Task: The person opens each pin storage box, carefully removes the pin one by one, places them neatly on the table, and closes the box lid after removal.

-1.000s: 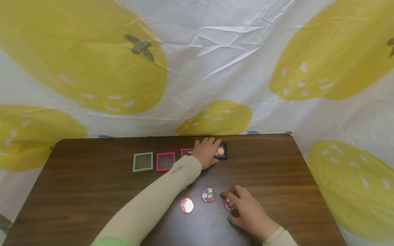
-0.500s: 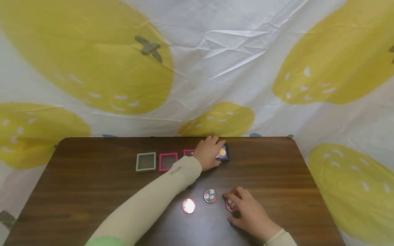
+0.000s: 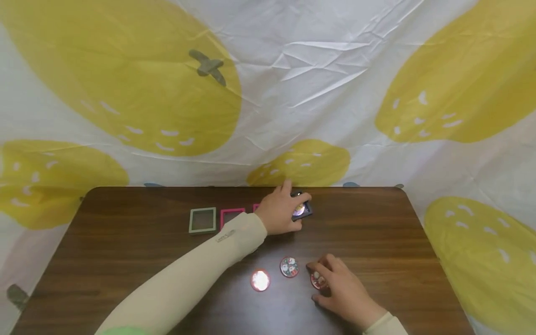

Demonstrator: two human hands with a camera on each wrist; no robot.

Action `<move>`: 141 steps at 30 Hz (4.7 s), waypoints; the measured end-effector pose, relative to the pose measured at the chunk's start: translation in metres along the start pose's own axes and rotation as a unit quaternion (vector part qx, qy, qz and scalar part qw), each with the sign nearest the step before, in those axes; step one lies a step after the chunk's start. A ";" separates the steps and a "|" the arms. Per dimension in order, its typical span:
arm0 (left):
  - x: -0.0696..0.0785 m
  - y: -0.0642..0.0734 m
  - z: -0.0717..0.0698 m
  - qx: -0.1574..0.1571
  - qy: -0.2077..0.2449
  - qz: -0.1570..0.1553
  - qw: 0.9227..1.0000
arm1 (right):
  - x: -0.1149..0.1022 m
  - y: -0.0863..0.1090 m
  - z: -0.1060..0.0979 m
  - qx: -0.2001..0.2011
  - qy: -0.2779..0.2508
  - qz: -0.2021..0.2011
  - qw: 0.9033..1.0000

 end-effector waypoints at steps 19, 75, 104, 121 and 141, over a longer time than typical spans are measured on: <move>0.007 0.095 -0.031 0.012 0.128 0.035 0.991 | -0.002 0.002 -0.002 0.014 -0.013 -0.006 1.000; 0.040 0.181 -0.126 0.178 0.207 0.120 0.955 | -0.125 -0.070 -0.073 -0.137 -0.764 -0.043 0.629; 0.038 0.178 -0.124 0.183 0.240 0.131 0.944 | -0.129 -0.074 -0.074 -0.117 -0.765 -0.073 0.629; 0.037 0.176 -0.120 0.166 0.243 0.127 0.947 | -0.129 -0.074 -0.071 -0.131 -0.761 -0.062 0.633; 0.036 0.177 -0.113 0.159 0.257 0.135 0.944 | -0.129 -0.071 -0.072 -0.122 -0.757 -0.074 0.638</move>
Point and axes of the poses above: each hand's wrist, its own y-axis away from the middle knuckle, its own z-axis out of the palm, x = y × z, the point moved 7 cm from there along -y, towards the middle knuckle, and after that the axes turned 1 degree about -x, right-handed, at the moved point
